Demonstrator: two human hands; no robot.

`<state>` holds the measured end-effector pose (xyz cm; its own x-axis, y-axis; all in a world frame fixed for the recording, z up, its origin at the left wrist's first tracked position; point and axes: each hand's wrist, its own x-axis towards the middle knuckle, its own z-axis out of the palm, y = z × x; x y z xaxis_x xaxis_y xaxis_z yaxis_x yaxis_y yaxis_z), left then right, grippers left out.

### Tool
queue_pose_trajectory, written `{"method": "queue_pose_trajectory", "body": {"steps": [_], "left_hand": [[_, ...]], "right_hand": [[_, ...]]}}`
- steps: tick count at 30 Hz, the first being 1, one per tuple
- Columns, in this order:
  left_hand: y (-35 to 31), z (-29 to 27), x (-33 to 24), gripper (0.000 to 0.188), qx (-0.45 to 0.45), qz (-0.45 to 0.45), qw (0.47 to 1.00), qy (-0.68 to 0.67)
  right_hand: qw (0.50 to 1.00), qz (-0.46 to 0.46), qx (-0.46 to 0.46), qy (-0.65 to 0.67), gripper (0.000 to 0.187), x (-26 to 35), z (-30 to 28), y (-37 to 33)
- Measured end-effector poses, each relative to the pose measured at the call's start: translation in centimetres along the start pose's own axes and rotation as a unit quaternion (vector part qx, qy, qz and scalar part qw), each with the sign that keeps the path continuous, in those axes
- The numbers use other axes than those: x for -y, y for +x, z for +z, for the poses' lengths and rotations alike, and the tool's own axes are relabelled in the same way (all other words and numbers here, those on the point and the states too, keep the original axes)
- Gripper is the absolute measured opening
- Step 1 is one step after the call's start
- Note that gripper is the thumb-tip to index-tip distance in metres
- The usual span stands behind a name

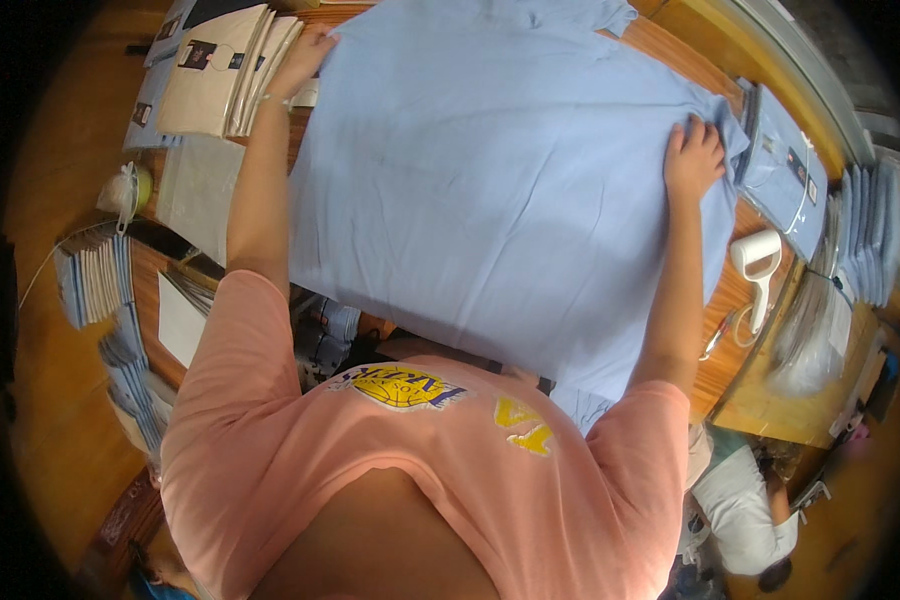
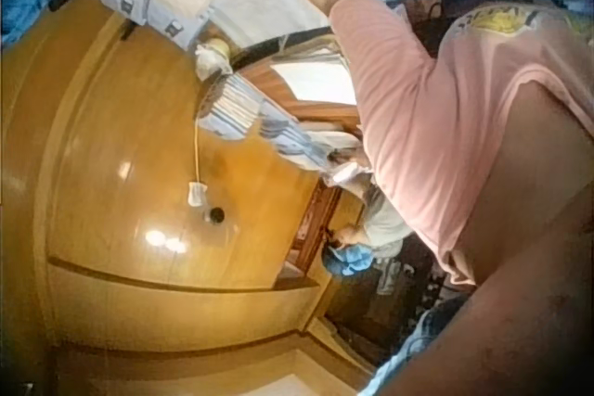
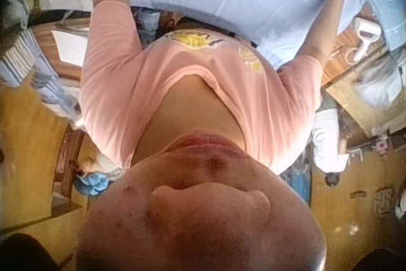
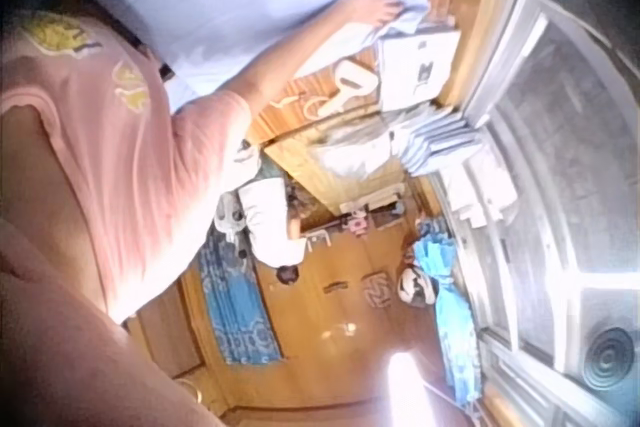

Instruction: The person folds a light-blue shirt using a card, places the folded shirt into a plastic bag, and seals the bag.

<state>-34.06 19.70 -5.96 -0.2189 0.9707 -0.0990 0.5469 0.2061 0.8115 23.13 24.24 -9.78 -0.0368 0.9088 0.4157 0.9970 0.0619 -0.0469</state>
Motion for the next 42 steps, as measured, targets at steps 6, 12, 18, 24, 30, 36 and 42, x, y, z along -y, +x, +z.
{"method": "queue_pose_trajectory", "body": {"steps": [6, 12, 18, 24, 30, 36, 42], "left_hand": [[-1.5, 0.8, -2.2, 0.026, -0.136, 0.041, 0.961, 0.238], [-1.7, 3.2, -1.7, 0.027, -0.24, 0.199, 0.924, 0.224], [-5.4, 6.6, -1.4, 0.036, -0.1, 0.288, 0.889, 0.341], [-9.3, 5.6, -2.4, 0.04, -0.097, 0.264, 0.952, 0.12], [-19.9, 6.6, -1.6, 0.043, -0.049, 0.159, 0.92, 0.354], [-19.6, 6.7, -0.9, 0.045, -0.071, 0.195, 0.943, 0.261], [-20.1, 7.4, -1.8, 0.046, -0.035, 0.216, 0.919, 0.329]], "right_hand": [[0.998, -0.009, 0.014, 0.054, 0.041, -0.4, 0.1, 1.6], [0.982, -0.075, -0.023, 0.174, 0.031, -0.4, -1.4, 2.4], [0.995, -0.026, 0.067, 0.064, 0.04, -1.4, -5.1, -5.6], [0.993, -0.022, 0.025, 0.112, 0.048, -2.5, -8.6, -9.2], [0.987, 0.026, 0.155, 0.039, 0.053, -4.3, -11.2, -17.2], [0.99, 0.057, 0.099, 0.082, 0.056, -5.0, -11.7, -18.5], [0.975, 0.106, 0.194, 0.007, 0.057, -5.1, -15.4, -24.5]]}}
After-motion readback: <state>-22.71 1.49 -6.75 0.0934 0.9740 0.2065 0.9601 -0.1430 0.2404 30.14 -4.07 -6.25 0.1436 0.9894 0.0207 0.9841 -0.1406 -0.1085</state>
